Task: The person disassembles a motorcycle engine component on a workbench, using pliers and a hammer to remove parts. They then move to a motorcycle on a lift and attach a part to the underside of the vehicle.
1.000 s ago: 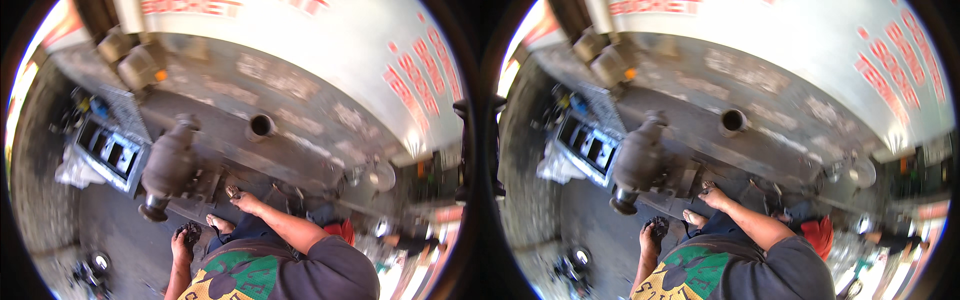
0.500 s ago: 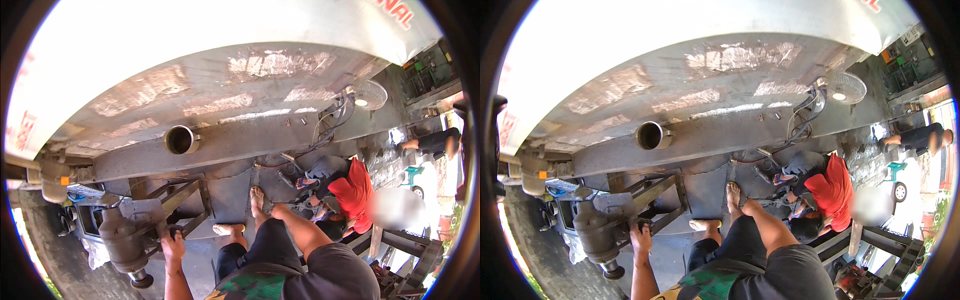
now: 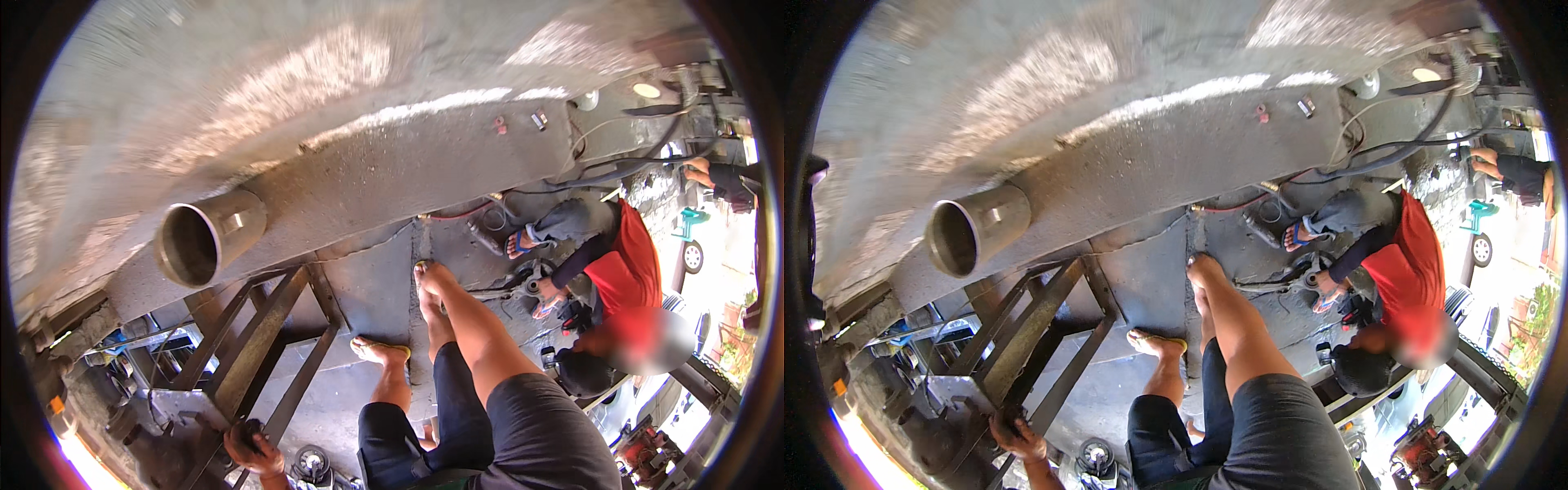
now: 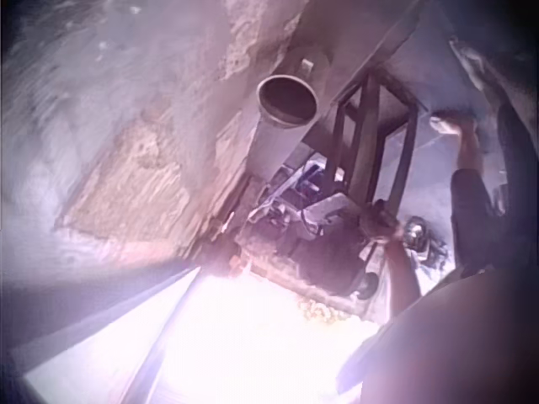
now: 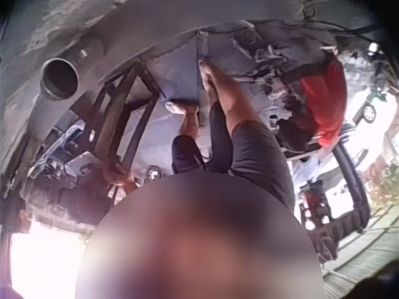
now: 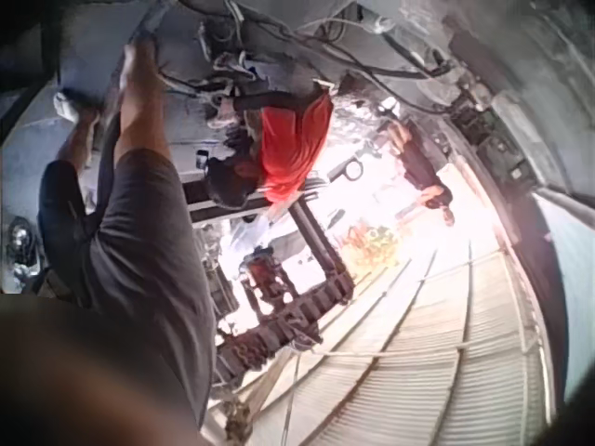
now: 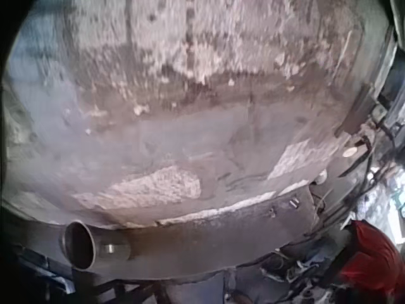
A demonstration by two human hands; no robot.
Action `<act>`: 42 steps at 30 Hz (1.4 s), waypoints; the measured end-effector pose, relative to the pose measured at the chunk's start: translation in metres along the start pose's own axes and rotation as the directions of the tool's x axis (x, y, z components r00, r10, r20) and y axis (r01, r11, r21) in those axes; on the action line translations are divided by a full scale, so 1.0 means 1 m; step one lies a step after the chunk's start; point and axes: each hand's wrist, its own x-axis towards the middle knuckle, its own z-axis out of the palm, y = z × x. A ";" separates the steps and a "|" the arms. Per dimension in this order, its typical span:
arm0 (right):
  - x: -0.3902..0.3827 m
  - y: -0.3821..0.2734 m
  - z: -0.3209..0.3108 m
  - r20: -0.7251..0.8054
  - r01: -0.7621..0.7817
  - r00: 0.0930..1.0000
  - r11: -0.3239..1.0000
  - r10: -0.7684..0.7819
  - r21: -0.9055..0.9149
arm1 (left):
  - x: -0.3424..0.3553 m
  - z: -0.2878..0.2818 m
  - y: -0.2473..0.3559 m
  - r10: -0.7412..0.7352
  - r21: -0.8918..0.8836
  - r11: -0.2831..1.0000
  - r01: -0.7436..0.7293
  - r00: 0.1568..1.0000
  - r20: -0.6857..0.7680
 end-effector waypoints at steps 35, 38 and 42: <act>-0.360 0.038 -0.301 -0.812 0.844 0.006 0.432 0.584 0.317 | 0.046 -0.055 0.065 -0.206 -0.020 0.974 0.224 0.926 0.317; -0.416 0.039 -0.387 -0.877 0.874 -0.037 0.440 0.480 0.204 | 0.043 -0.062 0.067 -0.241 -0.142 0.943 0.302 0.911 0.335; -0.462 0.033 -0.464 -0.878 0.886 0.144 0.335 0.457 0.320 | 0.006 -0.037 0.047 -0.231 -0.144 0.941 0.305 0.895 0.382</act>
